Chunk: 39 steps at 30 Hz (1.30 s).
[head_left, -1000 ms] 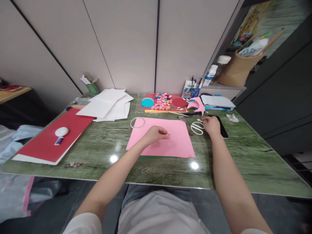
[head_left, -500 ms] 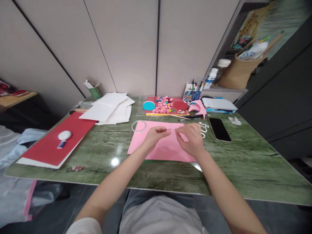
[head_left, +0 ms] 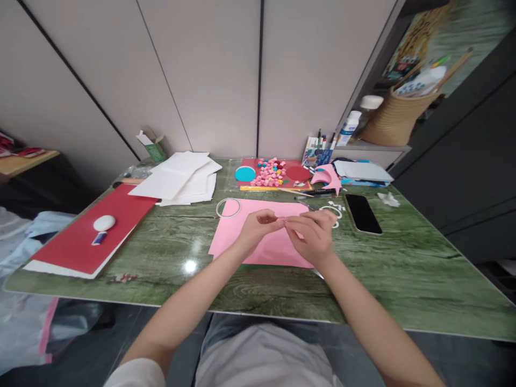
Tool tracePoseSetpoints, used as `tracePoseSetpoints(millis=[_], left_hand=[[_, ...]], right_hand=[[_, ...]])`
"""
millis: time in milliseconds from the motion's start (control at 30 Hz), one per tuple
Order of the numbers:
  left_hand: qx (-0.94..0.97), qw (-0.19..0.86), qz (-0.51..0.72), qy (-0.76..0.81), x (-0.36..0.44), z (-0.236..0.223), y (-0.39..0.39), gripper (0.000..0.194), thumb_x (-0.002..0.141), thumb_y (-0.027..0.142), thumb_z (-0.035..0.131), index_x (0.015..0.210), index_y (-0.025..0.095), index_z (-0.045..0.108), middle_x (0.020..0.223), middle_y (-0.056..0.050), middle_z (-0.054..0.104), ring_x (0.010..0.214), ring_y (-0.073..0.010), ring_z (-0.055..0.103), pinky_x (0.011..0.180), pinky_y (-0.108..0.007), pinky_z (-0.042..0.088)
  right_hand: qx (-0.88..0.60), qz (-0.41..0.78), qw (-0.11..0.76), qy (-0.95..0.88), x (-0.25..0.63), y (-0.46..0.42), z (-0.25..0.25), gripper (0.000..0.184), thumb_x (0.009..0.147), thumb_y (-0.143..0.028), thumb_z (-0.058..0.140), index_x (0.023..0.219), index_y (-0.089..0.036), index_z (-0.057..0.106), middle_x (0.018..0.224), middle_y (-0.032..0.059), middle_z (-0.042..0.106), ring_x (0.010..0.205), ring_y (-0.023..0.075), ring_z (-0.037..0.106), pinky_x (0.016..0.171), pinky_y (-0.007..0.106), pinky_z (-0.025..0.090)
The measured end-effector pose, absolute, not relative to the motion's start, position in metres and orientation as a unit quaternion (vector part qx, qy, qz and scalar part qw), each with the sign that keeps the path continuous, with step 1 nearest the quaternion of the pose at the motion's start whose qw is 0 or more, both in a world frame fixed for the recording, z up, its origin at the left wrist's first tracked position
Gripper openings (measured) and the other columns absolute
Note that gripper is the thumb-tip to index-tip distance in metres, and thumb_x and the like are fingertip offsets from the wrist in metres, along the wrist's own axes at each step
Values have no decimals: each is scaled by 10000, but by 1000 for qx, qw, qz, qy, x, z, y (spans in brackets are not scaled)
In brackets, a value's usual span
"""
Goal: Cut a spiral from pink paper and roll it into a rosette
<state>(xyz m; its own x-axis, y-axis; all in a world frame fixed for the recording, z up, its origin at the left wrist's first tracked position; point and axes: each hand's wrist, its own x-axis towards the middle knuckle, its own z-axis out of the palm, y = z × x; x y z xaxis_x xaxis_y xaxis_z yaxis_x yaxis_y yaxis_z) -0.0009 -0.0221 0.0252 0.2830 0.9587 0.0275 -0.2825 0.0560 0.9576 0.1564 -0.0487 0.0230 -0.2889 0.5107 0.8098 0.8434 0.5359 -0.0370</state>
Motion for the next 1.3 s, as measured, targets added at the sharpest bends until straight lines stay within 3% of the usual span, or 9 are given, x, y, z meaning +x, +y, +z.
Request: tracePoseSetpoints(millis=[167,500,867,1300], left_hand=[[488,644,484,337,-1,31,-28,255,544,248,726,699,125,564,684,11,569,653,-75,510,663,-227,409],[509,632,479,334,-2,30,-28,237,549,239,726,710,136,585,709,8,577,690,-96,527,694,-252,412],[562,529,531,349,-5,32,-32,172,688,299,606,671,134,651,712,-39,648,708,-144,572,683,-267,428],[605,468,515,387,-6,38,-36,190,724,300,568,677,134,646,720,-53,643,733,-155,582,701,-273,443]], right_hand=[[-339,-274,493,-753,156,-49,25,210,704,-183,651,852,-316,585,797,-92,696,807,133,533,801,339,301],[-328,-295,478,-759,156,-49,27,238,700,-176,666,880,-306,582,848,-105,696,790,124,555,796,349,304],[-314,-299,478,-764,158,-49,27,197,704,-177,659,825,-314,584,819,-104,695,767,119,559,800,356,296],[-324,-297,484,-756,156,-49,26,160,699,-182,662,783,-294,586,788,-98,695,771,113,545,819,345,287]])
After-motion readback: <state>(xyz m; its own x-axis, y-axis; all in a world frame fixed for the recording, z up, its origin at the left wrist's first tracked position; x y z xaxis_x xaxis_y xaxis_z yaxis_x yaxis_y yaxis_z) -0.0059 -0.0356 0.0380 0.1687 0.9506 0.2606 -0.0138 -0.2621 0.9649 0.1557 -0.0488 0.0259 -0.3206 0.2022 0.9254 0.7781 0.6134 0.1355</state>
